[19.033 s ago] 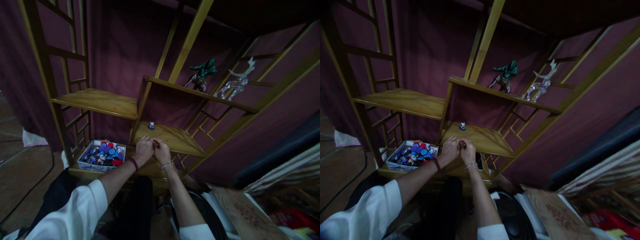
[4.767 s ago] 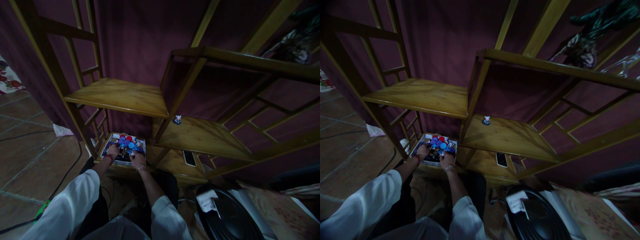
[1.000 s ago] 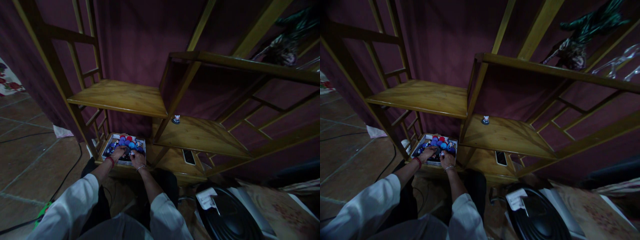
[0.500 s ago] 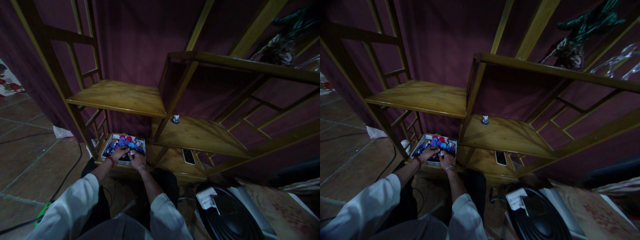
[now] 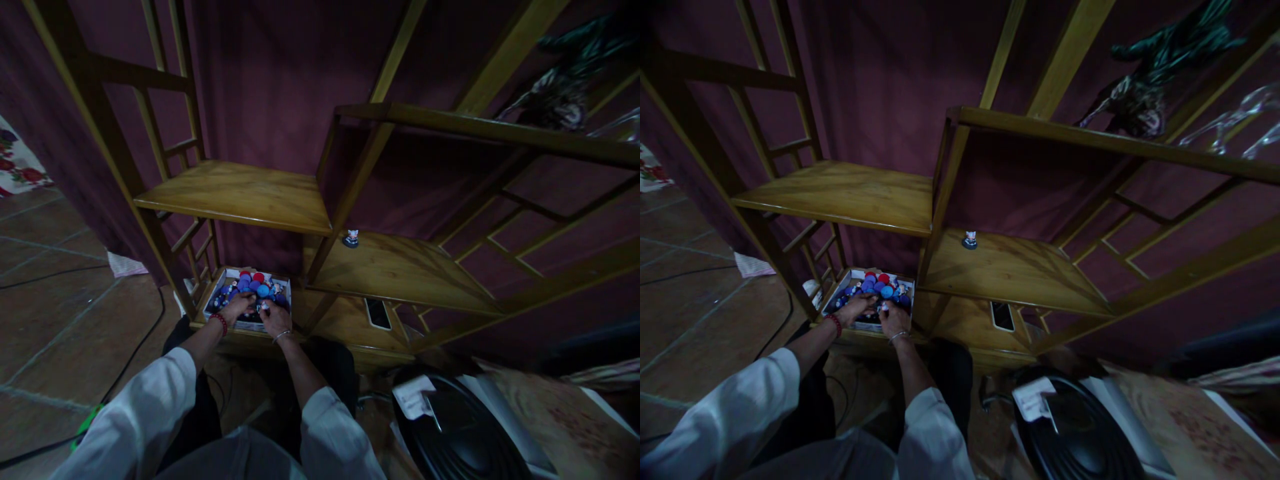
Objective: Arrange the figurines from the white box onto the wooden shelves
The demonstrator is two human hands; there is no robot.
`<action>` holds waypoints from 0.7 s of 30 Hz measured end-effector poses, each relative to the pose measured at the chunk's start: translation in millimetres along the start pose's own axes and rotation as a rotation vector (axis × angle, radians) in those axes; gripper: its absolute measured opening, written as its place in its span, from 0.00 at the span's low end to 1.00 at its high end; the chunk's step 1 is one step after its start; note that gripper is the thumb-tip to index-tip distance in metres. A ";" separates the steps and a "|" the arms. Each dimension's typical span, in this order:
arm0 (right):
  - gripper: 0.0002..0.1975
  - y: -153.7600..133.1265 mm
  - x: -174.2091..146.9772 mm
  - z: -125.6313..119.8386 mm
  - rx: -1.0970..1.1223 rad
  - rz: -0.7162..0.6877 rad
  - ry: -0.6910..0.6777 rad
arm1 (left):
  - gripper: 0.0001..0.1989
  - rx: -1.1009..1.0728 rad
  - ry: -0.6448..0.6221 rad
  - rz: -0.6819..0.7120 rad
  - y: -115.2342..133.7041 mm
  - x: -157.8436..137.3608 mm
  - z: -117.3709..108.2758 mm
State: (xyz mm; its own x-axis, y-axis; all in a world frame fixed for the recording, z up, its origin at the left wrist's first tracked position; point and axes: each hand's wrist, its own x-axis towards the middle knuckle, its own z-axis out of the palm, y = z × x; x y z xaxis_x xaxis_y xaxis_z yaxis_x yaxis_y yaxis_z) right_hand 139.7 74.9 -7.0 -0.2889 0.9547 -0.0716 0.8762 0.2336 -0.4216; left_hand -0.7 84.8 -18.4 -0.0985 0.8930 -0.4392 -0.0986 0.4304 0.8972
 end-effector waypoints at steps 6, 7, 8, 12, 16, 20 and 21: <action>0.15 0.5 1.9 0.6 0.017 0.010 -0.012 | 0.14 -0.047 -0.002 -0.020 1.9 -1.7 -0.1; 0.15 0.5 2.2 0.6 0.019 0.015 -0.016 | 0.14 -0.054 -0.002 -0.023 2.3 -2.3 -0.2; 0.15 0.5 2.4 0.6 0.022 0.020 -0.020 | 0.15 -0.063 0.001 -0.029 2.7 -2.9 -0.3; 0.15 0.9 2.9 0.4 0.041 0.027 -0.018 | 0.17 -0.115 0.000 -0.050 4.6 -6.2 -0.1; 0.15 1.1 2.9 -0.9 0.069 0.030 -0.017 | 0.17 -0.141 -0.020 -0.040 6.8 -10.3 0.8; 0.15 1.0 3.2 -2.4 0.087 0.039 -0.017 | 0.16 -0.152 -0.035 -0.041 9.8 -14.5 2.2; 0.15 1.1 3.5 -2.5 0.090 0.042 -0.017 | 0.16 -0.158 -0.033 -0.045 10.7 -15.6 2.6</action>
State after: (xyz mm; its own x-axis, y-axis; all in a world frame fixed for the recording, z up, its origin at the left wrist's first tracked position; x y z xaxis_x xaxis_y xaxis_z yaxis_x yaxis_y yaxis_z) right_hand 140.6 79.0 -5.4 -0.2598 0.9598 -0.1058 0.8496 0.1751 -0.4975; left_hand 2.4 75.7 -1.9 -0.0576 0.8782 -0.4748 -0.2571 0.4465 0.8571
